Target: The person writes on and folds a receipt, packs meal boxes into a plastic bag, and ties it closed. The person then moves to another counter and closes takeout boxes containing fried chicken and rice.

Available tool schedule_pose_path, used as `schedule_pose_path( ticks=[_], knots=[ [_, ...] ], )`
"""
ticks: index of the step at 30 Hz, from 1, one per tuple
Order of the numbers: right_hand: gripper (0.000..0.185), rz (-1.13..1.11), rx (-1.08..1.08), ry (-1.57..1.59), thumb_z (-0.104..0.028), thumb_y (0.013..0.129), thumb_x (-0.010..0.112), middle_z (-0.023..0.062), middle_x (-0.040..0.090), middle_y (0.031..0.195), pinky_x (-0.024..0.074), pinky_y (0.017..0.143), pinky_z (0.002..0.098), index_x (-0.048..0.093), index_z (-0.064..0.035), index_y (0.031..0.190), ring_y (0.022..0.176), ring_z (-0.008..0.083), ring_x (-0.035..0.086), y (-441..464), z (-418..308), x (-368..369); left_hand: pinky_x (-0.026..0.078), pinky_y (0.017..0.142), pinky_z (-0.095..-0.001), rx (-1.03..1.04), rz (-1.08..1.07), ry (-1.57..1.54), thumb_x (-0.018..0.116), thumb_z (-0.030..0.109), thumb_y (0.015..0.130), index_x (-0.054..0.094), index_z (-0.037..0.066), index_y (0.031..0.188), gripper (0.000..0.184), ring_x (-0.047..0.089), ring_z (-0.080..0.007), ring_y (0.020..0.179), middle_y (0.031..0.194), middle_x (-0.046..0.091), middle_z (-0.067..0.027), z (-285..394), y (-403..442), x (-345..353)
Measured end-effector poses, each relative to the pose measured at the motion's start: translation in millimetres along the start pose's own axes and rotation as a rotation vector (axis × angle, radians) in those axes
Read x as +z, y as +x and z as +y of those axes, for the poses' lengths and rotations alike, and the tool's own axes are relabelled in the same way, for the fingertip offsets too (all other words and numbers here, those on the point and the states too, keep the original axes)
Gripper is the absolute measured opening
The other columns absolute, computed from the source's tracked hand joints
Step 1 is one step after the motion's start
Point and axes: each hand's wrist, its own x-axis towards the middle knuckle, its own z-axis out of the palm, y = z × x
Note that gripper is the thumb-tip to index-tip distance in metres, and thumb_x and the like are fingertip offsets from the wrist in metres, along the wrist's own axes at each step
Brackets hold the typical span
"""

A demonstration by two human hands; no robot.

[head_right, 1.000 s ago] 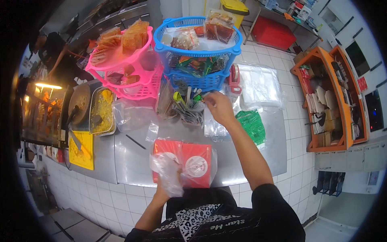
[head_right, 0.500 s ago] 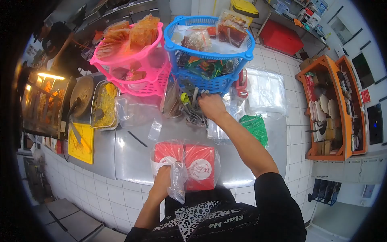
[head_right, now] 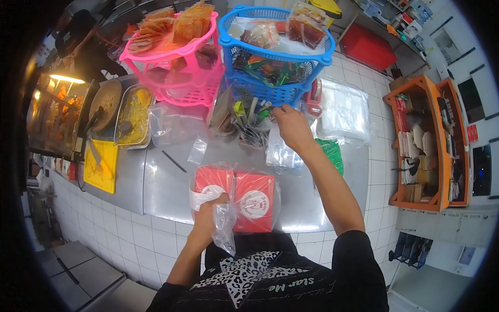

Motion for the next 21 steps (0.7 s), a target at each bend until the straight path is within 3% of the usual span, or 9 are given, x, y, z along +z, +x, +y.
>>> schedule_pose_path(
  ticks=[5,7,9,11,17,20,21],
  knots=[
    [0.014,0.443,0.065,0.444,0.006,0.084,0.069,0.0139,0.068,0.098,0.0550,0.072,0.0399,0.069,-0.0017,0.095,0.081,0.0315,0.070,-36,-52,-52,0.054,0.070,-0.0506,-0.023,0.079,0.005,0.070,0.006,0.080,0.053,0.001,0.099,0.026,0.068,-0.0466,0.079,0.086,0.068,-0.0243,11,-6,1],
    [0.015,0.314,-0.066,0.580,0.009,0.082,0.072,0.0118,0.069,0.098,0.0546,0.074,0.0333,0.069,0.0007,0.094,0.083,0.0273,0.069,-71,-91,-52,0.054,0.069,-0.0495,0.017,0.145,0.000,0.070,0.006,0.081,0.054,0.001,0.101,0.026,0.069,-0.0456,0.078,0.087,0.068,-0.0243,4,-12,10],
    [0.021,0.006,0.029,0.826,0.011,0.076,0.069,0.0132,0.069,0.095,0.0547,0.079,0.0348,0.070,0.0012,0.094,0.088,0.0273,0.069,-106,-127,-24,0.054,0.068,-0.0485,0.080,0.195,-0.010,0.070,0.006,0.082,0.055,0.001,0.104,0.027,0.069,-0.0449,0.078,0.087,0.068,-0.0243,2,-17,15],
    [0.017,-0.130,0.060,0.951,0.006,0.081,0.070,0.0124,0.067,0.099,0.0553,0.077,0.0358,0.069,-0.0018,0.096,0.088,0.0296,0.069,-131,-142,9,0.054,0.068,-0.0475,0.157,0.242,-0.035,0.069,0.007,0.084,0.056,0.000,0.107,0.027,0.069,-0.0446,0.078,0.088,0.068,-0.0243,4,-22,18],
    [0.017,-0.163,0.033,0.917,0.005,0.078,0.069,0.0125,0.066,0.097,0.0537,0.076,0.0404,0.067,-0.0021,0.093,0.090,0.0324,0.066,-146,-151,24,0.053,0.068,-0.0466,0.023,0.341,-0.005,0.070,0.007,0.084,0.060,0.000,0.114,0.033,0.068,-0.0422,0.077,0.087,0.066,-0.0217,9,-23,28],
    [0.017,-0.101,-0.021,0.891,0.003,0.079,0.069,0.0129,0.066,0.096,0.0534,0.075,0.0413,0.066,-0.0023,0.095,0.088,0.0326,0.067,-147,-152,26,0.055,0.066,-0.0442,0.183,0.266,0.312,0.073,0.008,0.079,0.063,0.003,0.112,0.036,0.069,-0.0369,0.078,0.089,0.068,-0.0153,2,-21,23],
    [0.019,-0.085,-0.024,0.900,0.003,0.079,0.069,0.0132,0.066,0.096,0.0534,0.075,0.0412,0.066,-0.0023,0.097,0.088,0.0325,0.067,-147,-151,27,0.054,0.068,-0.0461,0.212,0.246,0.407,0.071,0.005,0.078,0.062,0.001,0.113,0.035,0.068,-0.0385,0.080,0.090,0.067,-0.0176,10,-18,16]
  ],
)
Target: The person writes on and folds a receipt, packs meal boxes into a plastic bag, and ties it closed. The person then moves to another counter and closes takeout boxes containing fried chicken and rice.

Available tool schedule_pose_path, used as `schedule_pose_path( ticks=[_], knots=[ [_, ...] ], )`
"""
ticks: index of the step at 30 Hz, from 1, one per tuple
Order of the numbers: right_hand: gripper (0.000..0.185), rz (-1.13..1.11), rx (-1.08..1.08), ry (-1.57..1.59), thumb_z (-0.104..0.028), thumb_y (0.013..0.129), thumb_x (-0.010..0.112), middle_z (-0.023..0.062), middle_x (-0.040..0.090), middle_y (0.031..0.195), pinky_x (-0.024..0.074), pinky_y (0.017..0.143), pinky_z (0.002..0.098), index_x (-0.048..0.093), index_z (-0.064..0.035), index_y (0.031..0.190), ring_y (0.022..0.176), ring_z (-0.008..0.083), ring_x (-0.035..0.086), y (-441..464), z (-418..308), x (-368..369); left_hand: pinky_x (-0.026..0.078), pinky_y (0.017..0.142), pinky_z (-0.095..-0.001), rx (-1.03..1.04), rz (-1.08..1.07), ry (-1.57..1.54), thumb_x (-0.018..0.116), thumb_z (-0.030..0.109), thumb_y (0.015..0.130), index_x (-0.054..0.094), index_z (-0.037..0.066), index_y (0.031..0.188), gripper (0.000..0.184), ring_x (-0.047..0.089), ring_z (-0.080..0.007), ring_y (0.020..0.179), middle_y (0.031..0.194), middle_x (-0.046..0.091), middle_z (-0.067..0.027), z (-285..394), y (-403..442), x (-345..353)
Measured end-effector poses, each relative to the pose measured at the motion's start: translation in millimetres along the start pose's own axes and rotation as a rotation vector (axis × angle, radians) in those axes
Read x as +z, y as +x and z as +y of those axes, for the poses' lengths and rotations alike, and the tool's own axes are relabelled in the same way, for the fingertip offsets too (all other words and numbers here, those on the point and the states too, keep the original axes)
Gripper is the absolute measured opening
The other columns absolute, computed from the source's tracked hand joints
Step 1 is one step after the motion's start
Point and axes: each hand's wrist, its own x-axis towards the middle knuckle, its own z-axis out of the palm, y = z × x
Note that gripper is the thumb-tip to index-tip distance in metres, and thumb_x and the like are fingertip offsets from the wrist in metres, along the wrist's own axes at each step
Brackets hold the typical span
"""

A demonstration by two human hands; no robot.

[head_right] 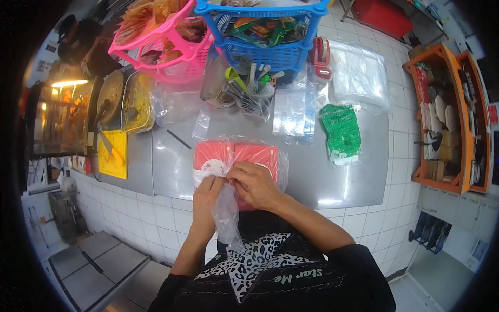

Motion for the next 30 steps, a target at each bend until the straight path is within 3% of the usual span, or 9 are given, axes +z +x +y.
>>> schedule_pose_path(
  ticks=[2,5,8,11,12,15,18,24,30],
  knots=[
    [0.022,0.022,-0.021,0.016,0.003,0.080,0.069,0.0137,0.065,0.095,0.0536,0.075,0.0410,0.065,-0.0022,0.101,0.086,0.0323,0.067,-2,3,1,0.052,0.073,-0.0498,0.091,-0.039,0.173,0.066,0.000,0.078,0.060,-0.001,0.113,0.036,0.067,-0.0415,0.082,0.091,0.064,-0.0222,11,17,-19],
    [0.027,0.078,0.072,0.171,0.002,0.080,0.071,0.0137,0.065,0.093,0.0531,0.074,0.0400,0.064,-0.0017,0.106,0.083,0.0311,0.067,-7,6,4,0.054,0.073,-0.0491,0.134,-0.176,0.119,0.063,-0.004,0.076,0.061,-0.001,0.114,0.038,0.067,-0.0413,0.080,0.092,0.066,-0.0205,7,25,-18],
    [0.032,0.073,0.098,0.177,0.003,0.080,0.072,0.0138,0.065,0.097,0.0526,0.074,0.0393,0.063,-0.0019,0.110,0.085,0.0305,0.066,-10,9,2,0.055,0.072,-0.0427,0.051,-0.408,-0.022,0.063,-0.005,0.081,0.063,-0.002,0.112,0.031,0.068,-0.0339,0.077,0.091,0.066,-0.0167,3,40,-28],
    [0.035,0.469,-0.015,-0.203,0.005,0.080,0.072,0.0141,0.064,0.102,0.0516,0.072,0.0385,0.064,-0.0015,0.114,0.089,0.0312,0.066,-12,-27,-6,0.055,0.070,-0.0362,-0.296,-0.462,-0.520,0.064,0.000,0.092,0.064,-0.003,0.107,0.016,0.067,-0.0228,0.075,0.089,0.067,-0.0118,-26,44,-17],
    [0.037,0.407,0.003,-0.176,0.005,0.080,0.071,0.0142,0.063,0.103,0.0522,0.074,0.0389,0.065,-0.0014,0.115,0.091,0.0315,0.065,-21,-36,-8,0.055,0.071,-0.0315,-0.585,-0.545,-0.697,0.066,0.007,0.098,0.066,-0.002,0.105,0.011,0.066,-0.0155,0.077,0.090,0.068,-0.0077,-21,55,-23],
    [0.039,0.293,0.057,-0.076,0.006,0.080,0.071,0.0142,0.063,0.105,0.0544,0.077,0.0394,0.067,-0.0008,0.118,0.093,0.0313,0.066,-49,-56,-1,0.055,0.076,-0.0322,-0.772,-0.457,-1.102,0.066,0.008,0.098,0.069,0.004,0.110,0.013,0.067,-0.0150,0.085,0.096,0.069,-0.0047,-39,40,-3],
    [0.035,0.343,0.071,-0.040,0.008,0.080,0.070,0.0139,0.064,0.103,0.0566,0.078,0.0384,0.071,0.0006,0.115,0.090,0.0293,0.067,-56,-58,16,0.055,0.077,-0.0300,-0.876,-0.343,-1.206,0.064,0.009,0.102,0.069,0.004,0.111,0.012,0.066,-0.0149,0.086,0.097,0.069,-0.0043,-10,31,8],
    [0.026,0.536,0.103,-0.300,0.010,0.079,0.070,0.0143,0.067,0.098,0.0572,0.069,0.0363,0.072,0.0026,0.105,0.083,0.0283,0.070,-64,-52,41,0.056,0.082,-0.0307,-0.532,-0.374,-1.298,0.057,0.015,0.107,0.064,0.002,0.120,0.020,0.068,-0.0154,0.092,0.103,0.070,-0.0081,-19,11,39],
    [0.022,1.047,0.281,-0.172,0.008,0.081,0.073,0.0145,0.067,0.090,0.0546,0.063,0.0352,0.070,0.0031,0.102,0.075,0.0282,0.067,-42,-33,83,0.057,0.086,-0.0305,-0.284,-0.314,-1.127,0.054,0.012,0.108,0.062,-0.001,0.126,0.023,0.069,-0.0168,0.095,0.104,0.070,-0.0114,-23,7,44]
  ],
)
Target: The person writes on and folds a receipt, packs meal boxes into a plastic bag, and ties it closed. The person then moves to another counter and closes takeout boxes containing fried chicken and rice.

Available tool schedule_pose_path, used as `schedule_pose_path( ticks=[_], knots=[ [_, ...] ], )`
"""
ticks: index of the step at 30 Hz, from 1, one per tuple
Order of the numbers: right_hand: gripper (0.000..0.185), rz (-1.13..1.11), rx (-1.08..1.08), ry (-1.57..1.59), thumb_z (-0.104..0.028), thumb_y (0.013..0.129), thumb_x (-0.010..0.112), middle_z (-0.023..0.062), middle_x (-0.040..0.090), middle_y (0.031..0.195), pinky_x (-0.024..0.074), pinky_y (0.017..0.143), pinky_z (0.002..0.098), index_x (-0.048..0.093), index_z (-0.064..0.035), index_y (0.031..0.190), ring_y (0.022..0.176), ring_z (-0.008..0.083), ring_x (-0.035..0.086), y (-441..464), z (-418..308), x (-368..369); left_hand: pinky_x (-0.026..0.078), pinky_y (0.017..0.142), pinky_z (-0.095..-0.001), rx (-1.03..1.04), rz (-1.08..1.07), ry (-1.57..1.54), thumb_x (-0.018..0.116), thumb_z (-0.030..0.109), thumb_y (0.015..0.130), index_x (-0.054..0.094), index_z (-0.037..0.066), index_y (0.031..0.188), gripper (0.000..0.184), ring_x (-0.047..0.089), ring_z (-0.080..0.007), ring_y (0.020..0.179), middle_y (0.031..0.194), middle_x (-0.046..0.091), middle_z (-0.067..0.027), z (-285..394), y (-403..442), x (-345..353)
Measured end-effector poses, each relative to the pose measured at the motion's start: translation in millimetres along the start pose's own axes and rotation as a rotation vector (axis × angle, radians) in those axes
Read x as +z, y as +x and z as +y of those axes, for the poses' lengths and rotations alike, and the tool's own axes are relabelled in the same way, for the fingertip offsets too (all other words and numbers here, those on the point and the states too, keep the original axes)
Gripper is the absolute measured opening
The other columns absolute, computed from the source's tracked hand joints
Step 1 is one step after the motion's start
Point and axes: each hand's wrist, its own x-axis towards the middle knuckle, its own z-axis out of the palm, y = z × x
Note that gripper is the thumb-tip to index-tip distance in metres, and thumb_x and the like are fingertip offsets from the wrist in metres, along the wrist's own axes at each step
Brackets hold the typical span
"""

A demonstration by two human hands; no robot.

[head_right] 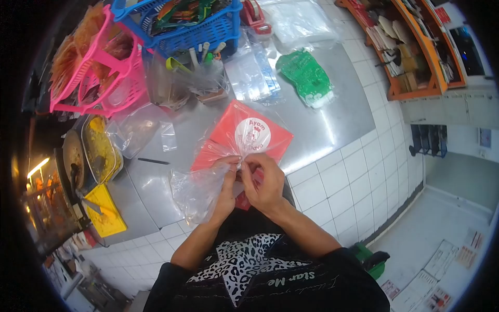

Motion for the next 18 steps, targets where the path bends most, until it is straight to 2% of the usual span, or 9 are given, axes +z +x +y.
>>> schedule_pose_path(
  ticks=[1,3,7,13,18],
  knots=[
    [0.022,-0.010,-0.082,-0.113,0.009,0.081,0.073,0.0148,0.067,0.089,0.0544,0.063,0.0349,0.070,0.0031,0.101,0.074,0.0282,0.067,1,-3,0,0.057,0.087,-0.0307,0.074,-0.002,0.073,0.055,0.011,0.108,0.062,-0.001,0.127,0.024,0.070,-0.0170,0.095,0.105,0.070,-0.0117,-1,1,-1],
    [0.021,-0.037,-0.250,-0.335,0.010,0.080,0.073,0.0154,0.068,0.088,0.0538,0.063,0.0344,0.071,0.0029,0.099,0.072,0.0282,0.067,7,-11,-2,0.057,0.086,-0.0309,0.011,-0.005,-0.034,0.055,0.011,0.108,0.062,-0.001,0.128,0.025,0.069,-0.0163,0.095,0.105,0.070,-0.0113,-6,2,-1],
    [0.023,-0.060,-0.256,-0.441,0.009,0.077,0.074,0.0154,0.068,0.088,0.0534,0.060,0.0353,0.072,0.0026,0.099,0.072,0.0283,0.067,-8,-19,-8,0.054,0.085,-0.0289,-0.056,-0.082,-0.095,0.051,0.019,0.111,0.059,0.004,0.129,0.024,0.064,-0.0123,0.095,0.112,0.064,-0.0056,-3,2,-4],
    [0.025,-0.064,-0.280,-0.457,0.007,0.075,0.075,0.0146,0.068,0.089,0.0533,0.061,0.0362,0.072,0.0019,0.099,0.073,0.0283,0.067,-8,-17,-7,0.054,0.085,-0.0287,-0.070,-0.102,-0.125,0.050,0.019,0.112,0.059,0.003,0.129,0.025,0.064,-0.0119,0.095,0.116,0.063,-0.0063,-1,6,-4],
    [0.025,-0.096,-0.279,-0.472,0.007,0.075,0.074,0.0142,0.067,0.089,0.0535,0.062,0.0366,0.072,0.0014,0.100,0.073,0.0285,0.066,-3,-17,-7,0.054,0.085,-0.0289,-0.055,-0.093,-0.105,0.050,0.016,0.111,0.059,0.003,0.130,0.025,0.065,-0.0126,0.094,0.113,0.064,-0.0059,0,8,-5]
  ],
)
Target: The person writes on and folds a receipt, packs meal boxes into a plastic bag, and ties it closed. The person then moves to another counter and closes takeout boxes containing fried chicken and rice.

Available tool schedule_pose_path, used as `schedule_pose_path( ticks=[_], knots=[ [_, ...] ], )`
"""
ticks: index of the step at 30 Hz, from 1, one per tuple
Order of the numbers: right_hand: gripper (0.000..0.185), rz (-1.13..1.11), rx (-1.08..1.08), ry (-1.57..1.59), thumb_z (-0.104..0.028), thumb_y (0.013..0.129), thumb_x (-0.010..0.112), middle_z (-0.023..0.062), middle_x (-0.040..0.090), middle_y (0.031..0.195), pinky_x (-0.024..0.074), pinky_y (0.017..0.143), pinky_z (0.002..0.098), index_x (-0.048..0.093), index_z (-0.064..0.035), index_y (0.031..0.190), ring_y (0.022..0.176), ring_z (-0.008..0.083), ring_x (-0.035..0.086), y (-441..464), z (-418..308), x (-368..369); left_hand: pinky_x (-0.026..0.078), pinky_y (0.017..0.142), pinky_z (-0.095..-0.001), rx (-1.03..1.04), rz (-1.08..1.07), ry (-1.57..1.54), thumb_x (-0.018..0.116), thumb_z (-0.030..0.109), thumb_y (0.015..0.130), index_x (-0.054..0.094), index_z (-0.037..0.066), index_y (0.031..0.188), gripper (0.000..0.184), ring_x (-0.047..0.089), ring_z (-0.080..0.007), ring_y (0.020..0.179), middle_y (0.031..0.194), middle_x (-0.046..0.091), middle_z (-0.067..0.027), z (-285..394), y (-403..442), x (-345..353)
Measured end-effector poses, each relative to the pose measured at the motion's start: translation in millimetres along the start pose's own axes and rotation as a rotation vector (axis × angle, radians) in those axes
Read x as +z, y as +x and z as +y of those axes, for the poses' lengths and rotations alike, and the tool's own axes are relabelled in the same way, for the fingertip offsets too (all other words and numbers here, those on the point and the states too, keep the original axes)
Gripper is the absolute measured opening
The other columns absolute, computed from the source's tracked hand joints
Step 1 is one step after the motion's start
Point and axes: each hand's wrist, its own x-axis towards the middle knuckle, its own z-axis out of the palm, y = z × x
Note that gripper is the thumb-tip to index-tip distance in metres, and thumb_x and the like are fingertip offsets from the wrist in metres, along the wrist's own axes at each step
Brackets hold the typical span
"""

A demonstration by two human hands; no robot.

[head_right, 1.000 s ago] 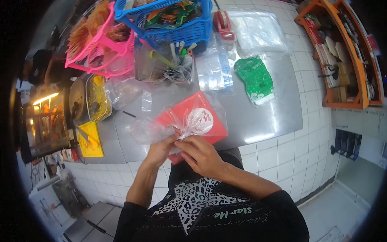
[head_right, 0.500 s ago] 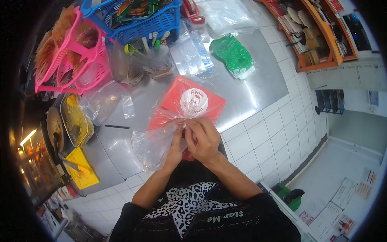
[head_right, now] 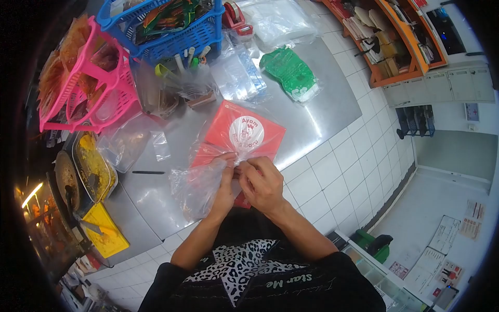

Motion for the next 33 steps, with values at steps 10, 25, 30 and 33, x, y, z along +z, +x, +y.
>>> schedule_pose_path(
  ticks=[10,25,30,33],
  knots=[
    [0.014,-0.149,0.539,0.534,0.005,0.090,0.069,0.0125,0.067,0.090,0.0554,0.070,0.0320,0.072,0.0032,0.103,0.077,0.0211,0.067,26,6,-5,0.058,0.079,-0.0342,0.344,0.002,0.491,0.059,0.007,0.101,0.068,-0.002,0.125,0.027,0.073,-0.0264,0.089,0.099,0.071,-0.0180,12,0,-4],
    [0.007,-0.698,0.650,0.898,-0.002,0.102,0.063,0.0086,0.073,0.095,0.0583,0.076,0.0267,0.068,0.0032,0.101,0.082,0.0135,0.070,103,73,-49,0.060,0.072,-0.0400,0.441,0.213,0.851,0.067,-0.003,0.081,0.070,0.001,0.105,0.024,0.072,-0.0296,0.083,0.096,0.073,-0.0119,5,-5,11],
    [0.015,-0.819,-0.428,0.207,-0.008,0.092,0.065,0.0123,0.069,0.111,0.0535,0.091,0.0460,0.069,0.0002,0.104,0.102,0.0261,0.067,119,37,-52,0.058,0.069,-0.0388,0.505,0.231,0.927,0.072,0.002,0.076,0.066,-0.001,0.095,0.019,0.070,-0.0280,0.082,0.098,0.072,-0.0115,19,-9,22],
    [0.021,-0.993,-0.589,-0.042,-0.010,0.086,0.064,0.0114,0.066,0.107,0.0515,0.091,0.0486,0.069,-0.0013,0.104,0.104,0.0295,0.066,114,48,-50,0.057,0.067,-0.0381,0.556,0.240,1.001,0.073,0.005,0.074,0.067,-0.002,0.094,0.022,0.069,-0.0280,0.080,0.098,0.072,-0.0115,14,-9,24]
  ],
)
